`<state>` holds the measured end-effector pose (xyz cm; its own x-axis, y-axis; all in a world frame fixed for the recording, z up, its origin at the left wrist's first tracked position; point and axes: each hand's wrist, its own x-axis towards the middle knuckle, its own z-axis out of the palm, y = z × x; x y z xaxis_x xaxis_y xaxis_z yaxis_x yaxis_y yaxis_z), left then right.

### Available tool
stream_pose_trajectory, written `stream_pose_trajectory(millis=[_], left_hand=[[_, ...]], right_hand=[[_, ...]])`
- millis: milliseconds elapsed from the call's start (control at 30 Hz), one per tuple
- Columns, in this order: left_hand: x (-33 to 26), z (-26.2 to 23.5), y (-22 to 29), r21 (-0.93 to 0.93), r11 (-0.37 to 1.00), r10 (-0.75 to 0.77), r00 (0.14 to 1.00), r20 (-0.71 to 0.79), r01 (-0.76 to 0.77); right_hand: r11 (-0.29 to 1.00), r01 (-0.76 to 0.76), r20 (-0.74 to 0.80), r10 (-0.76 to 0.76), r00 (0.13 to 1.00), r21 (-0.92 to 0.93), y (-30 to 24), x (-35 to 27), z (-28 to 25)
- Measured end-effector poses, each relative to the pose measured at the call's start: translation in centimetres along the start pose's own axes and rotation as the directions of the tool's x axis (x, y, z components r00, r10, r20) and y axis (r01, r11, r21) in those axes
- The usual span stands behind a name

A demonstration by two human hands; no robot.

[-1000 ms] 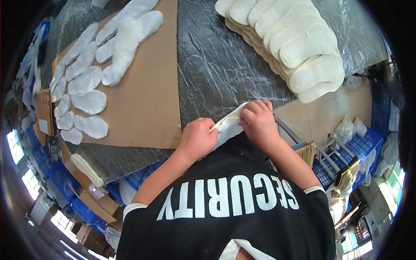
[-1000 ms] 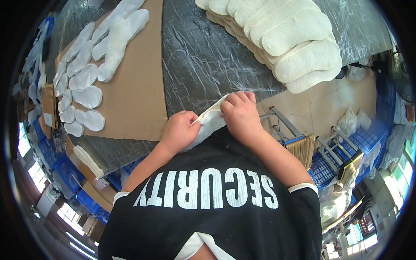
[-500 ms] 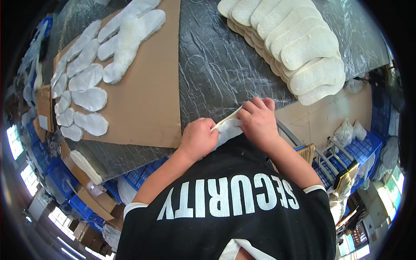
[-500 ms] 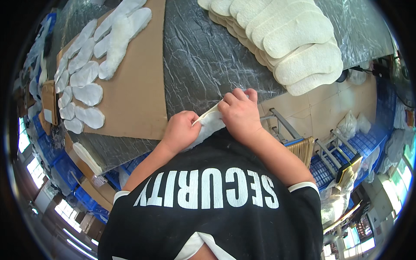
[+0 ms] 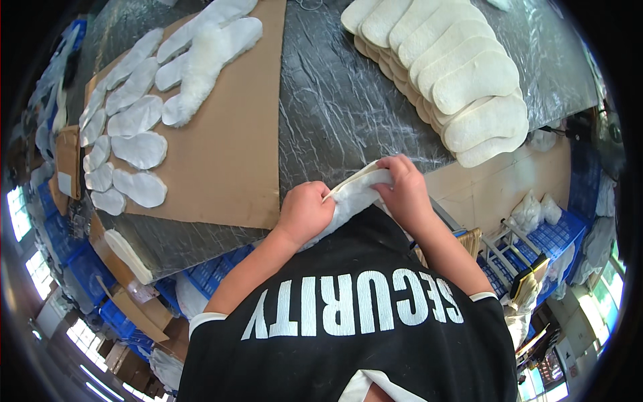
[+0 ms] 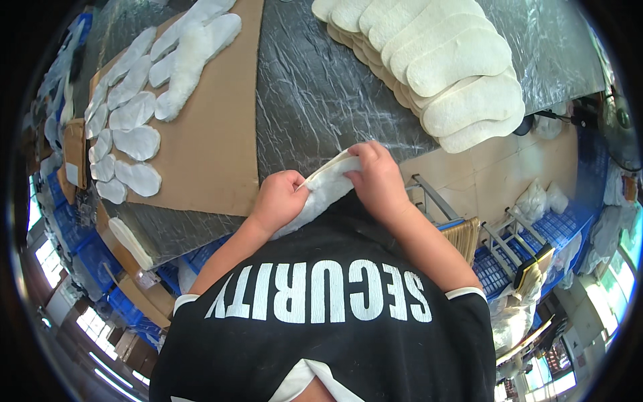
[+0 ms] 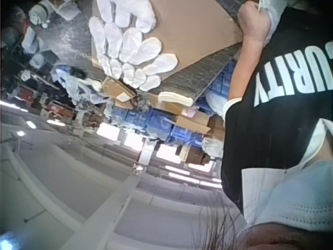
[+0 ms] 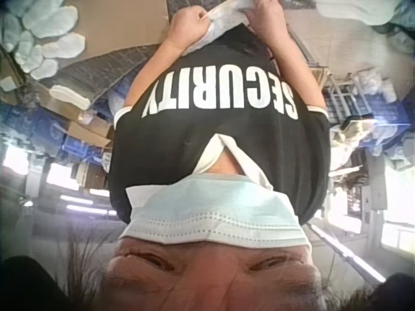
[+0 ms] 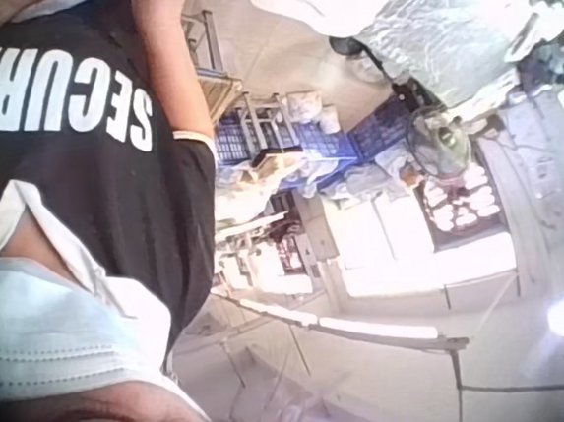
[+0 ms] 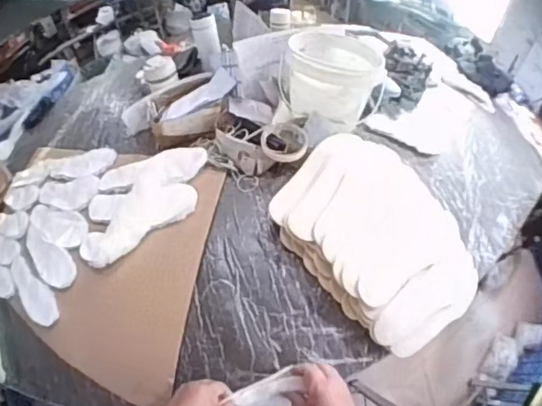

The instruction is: Applying adhesive-backed fur lining to shoe insole components.

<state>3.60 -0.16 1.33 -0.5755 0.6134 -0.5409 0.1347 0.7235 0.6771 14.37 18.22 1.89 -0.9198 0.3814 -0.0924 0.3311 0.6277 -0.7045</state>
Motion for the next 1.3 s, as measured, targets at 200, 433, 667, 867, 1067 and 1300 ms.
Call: stream_pose_trajectory(millis=[200, 433, 667, 867, 1067, 1300], left_hand=[[0.4, 0.1, -0.1, -0.035, 0.997, -0.066, 0.998, 0.014, 0.067], [0.7, 0.2, 0.2, -0.027, 0.993, -0.110, 0.993, 0.033, 0.111], [1.0, 0.4, -0.6, 0.025, 0.995, -0.092, 0.996, -0.019, 0.092], [1.6, -2.9, -0.4, 0.133, 0.989, 0.063, 0.998, 0.021, -0.066], [9.1, -5.8, 1.3, 0.064, 0.958, 0.274, 0.959, 0.071, -0.279], [10.7, -3.0, 3.8, 0.110, 0.966, 0.218, 0.967, 0.134, -0.233]], right_hand=[[0.953, 0.264, 0.007, -0.266, 0.964, -0.148, 0.5, 0.5, -0.6], [0.889, 0.309, 0.231, -0.239, 0.943, -0.339, 0.5, 0.1, -0.3], [0.799, 0.431, 0.231, -0.365, 0.902, -0.420, -0.2, -0.1, -1.0], [0.773, 0.441, -0.035, -0.511, 0.859, -0.455, 0.4, 2.8, 0.8], [0.716, 0.514, -0.050, -0.604, 0.796, -0.472, 0.0, 4.5, 2.1], [0.728, 0.539, -0.013, -0.600, 0.800, -0.424, -0.7, 4.2, 1.2]])
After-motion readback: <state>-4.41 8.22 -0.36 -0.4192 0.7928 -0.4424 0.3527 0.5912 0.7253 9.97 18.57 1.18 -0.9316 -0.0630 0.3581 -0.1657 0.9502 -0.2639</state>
